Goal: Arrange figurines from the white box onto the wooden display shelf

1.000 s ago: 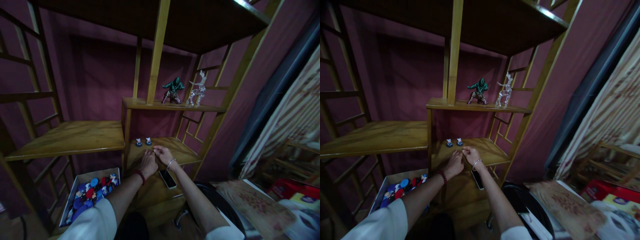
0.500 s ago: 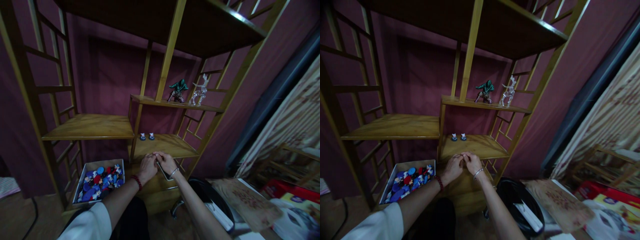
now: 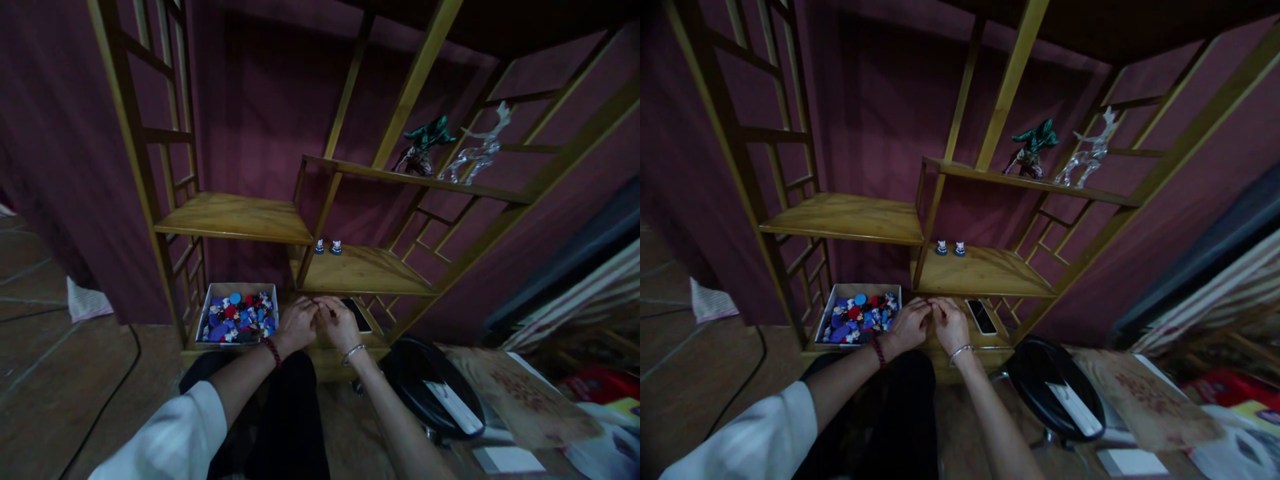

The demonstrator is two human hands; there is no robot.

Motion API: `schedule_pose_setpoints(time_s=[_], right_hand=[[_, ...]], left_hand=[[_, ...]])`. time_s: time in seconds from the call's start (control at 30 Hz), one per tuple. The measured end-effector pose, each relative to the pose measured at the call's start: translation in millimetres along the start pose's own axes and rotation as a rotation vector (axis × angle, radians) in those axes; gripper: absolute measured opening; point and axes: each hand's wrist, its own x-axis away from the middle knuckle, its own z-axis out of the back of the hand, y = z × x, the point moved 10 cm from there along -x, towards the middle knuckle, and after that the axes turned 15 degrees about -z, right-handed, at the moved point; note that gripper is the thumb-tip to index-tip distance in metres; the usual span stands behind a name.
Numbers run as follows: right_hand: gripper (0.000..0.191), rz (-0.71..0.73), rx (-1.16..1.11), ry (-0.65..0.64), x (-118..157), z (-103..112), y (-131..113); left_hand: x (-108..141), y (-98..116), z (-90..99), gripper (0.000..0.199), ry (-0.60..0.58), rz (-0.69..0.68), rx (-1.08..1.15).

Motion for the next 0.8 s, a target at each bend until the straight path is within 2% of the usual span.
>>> schedule_pose_setpoints(time_s=[0.23,0.47,0.63,0.8], right_hand=[[0.027,-0.078,0.038,-0.134,15,-75,12],[0.035,-0.2,0.135,-0.365,29,-167,28],[0.034,-0.209,0.174,-0.491,35,-224,34],[0.032,-0.202,0.203,-0.541,36,-261,36]], left_hand=[[58,-41,-5.5,0.027,-0.1,0.187,-0.003],[133,-94,-20.4,0.034,-0.284,0.494,-0.058],[171,-116,-20.8,0.036,-0.322,0.529,-0.078],[198,-136,-13.9,0.042,-0.374,0.556,-0.217]])
